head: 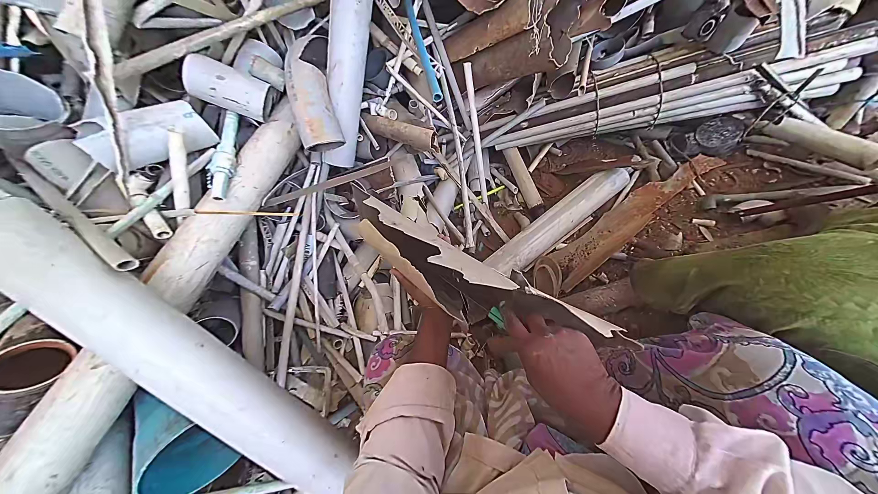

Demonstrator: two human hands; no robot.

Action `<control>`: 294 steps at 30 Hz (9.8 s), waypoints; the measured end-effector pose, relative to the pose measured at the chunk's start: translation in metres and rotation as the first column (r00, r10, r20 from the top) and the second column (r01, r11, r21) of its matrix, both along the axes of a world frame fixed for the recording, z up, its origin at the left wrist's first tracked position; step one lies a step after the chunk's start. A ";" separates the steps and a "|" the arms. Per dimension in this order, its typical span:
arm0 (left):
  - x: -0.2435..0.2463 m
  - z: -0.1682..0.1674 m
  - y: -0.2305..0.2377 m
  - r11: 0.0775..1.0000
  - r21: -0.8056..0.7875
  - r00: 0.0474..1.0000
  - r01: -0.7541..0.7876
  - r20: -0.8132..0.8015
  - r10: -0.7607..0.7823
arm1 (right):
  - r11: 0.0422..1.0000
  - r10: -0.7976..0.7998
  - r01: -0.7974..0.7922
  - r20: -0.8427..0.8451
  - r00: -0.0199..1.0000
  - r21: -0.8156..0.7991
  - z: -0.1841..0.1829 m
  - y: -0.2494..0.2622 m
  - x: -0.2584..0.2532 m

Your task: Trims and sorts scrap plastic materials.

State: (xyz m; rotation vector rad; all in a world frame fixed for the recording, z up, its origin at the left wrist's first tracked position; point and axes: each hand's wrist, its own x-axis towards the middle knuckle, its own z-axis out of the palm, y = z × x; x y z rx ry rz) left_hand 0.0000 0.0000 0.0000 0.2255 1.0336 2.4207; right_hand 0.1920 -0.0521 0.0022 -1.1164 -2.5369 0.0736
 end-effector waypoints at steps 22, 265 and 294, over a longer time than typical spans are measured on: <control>-0.011 -0.092 0.021 0.964 0.081 0.965 0.255 0.044 -0.259 | 0.718 0.163 0.164 0.392 0.905 -0.677 0.029 0.019 -0.002; 0.008 -0.070 0.024 0.946 -0.092 0.902 0.312 0.341 -0.264 | 0.838 -0.079 0.308 0.458 0.885 -0.450 0.000 0.056 0.003; -0.018 -0.061 0.019 0.962 0.086 0.890 0.260 0.365 -0.273 | 0.966 -0.156 0.206 0.285 0.946 -0.156 -0.029 0.047 0.014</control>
